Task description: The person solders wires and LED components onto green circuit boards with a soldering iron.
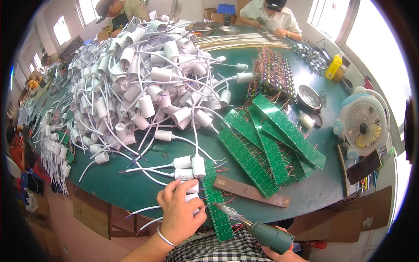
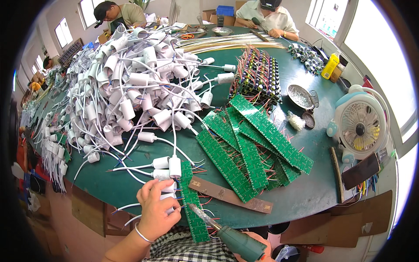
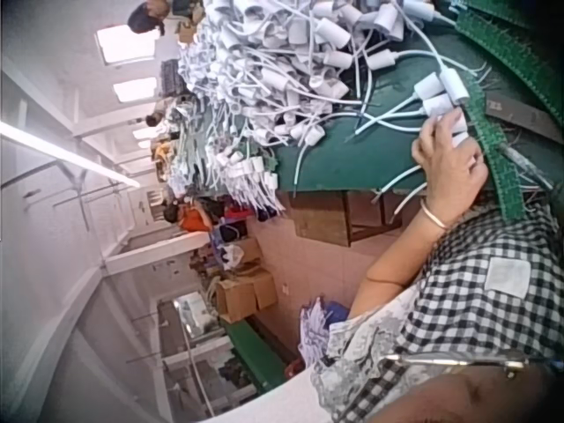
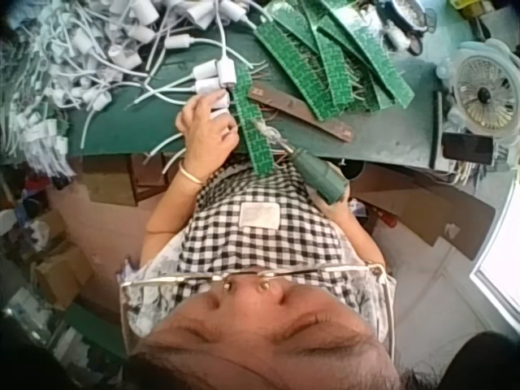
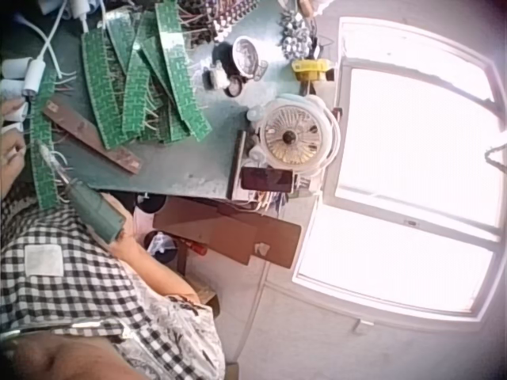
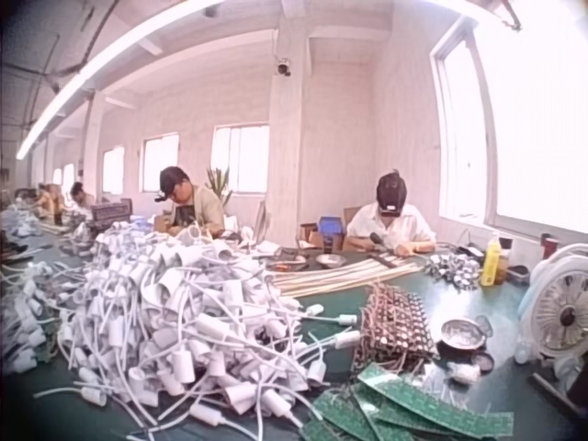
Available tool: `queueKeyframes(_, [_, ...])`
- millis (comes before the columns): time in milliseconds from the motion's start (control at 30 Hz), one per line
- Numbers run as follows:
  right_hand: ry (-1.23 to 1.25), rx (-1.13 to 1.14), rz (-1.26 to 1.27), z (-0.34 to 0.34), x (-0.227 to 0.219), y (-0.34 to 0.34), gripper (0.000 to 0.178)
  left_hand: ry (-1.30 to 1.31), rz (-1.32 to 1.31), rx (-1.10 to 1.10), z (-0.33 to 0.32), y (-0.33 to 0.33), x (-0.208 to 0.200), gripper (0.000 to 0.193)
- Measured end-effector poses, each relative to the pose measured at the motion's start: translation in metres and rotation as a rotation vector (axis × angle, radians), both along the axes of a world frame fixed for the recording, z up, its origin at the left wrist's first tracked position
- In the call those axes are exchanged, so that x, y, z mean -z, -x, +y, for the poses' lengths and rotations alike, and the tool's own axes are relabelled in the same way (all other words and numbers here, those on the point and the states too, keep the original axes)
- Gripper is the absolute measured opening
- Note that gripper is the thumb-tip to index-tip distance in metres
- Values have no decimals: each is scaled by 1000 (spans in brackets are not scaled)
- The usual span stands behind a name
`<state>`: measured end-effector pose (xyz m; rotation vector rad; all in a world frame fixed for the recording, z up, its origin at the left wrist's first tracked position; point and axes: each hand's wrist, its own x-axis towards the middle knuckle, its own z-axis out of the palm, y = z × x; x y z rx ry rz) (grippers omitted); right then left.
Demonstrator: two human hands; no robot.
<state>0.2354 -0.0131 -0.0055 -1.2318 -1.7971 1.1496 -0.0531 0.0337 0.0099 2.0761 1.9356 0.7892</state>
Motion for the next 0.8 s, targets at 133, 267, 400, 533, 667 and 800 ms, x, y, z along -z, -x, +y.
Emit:
queueKeyframes(133, [51,16,27,1,-6,4,56,-3,13,8,0,3,0,7])
queueKeyframes(267, [113,32,60,1,-8,6,55,-14,36,51,3,6,-3,6])
queueKeyframes(400, [53,6,45,4,-9,8,55,-6,47,67,5,7,-5,6])
queueKeyframes(533, [103,-8,66,7,-15,10,53,-9,52,66,6,6,-6,7])
queueKeyframes(667, [107,40,64,6,-15,10,46,-2,50,65,7,5,-7,7])
queueKeyframes(800, [-157,2,-234,2,-2,0,37,3,52,66,7,5,-6,7])
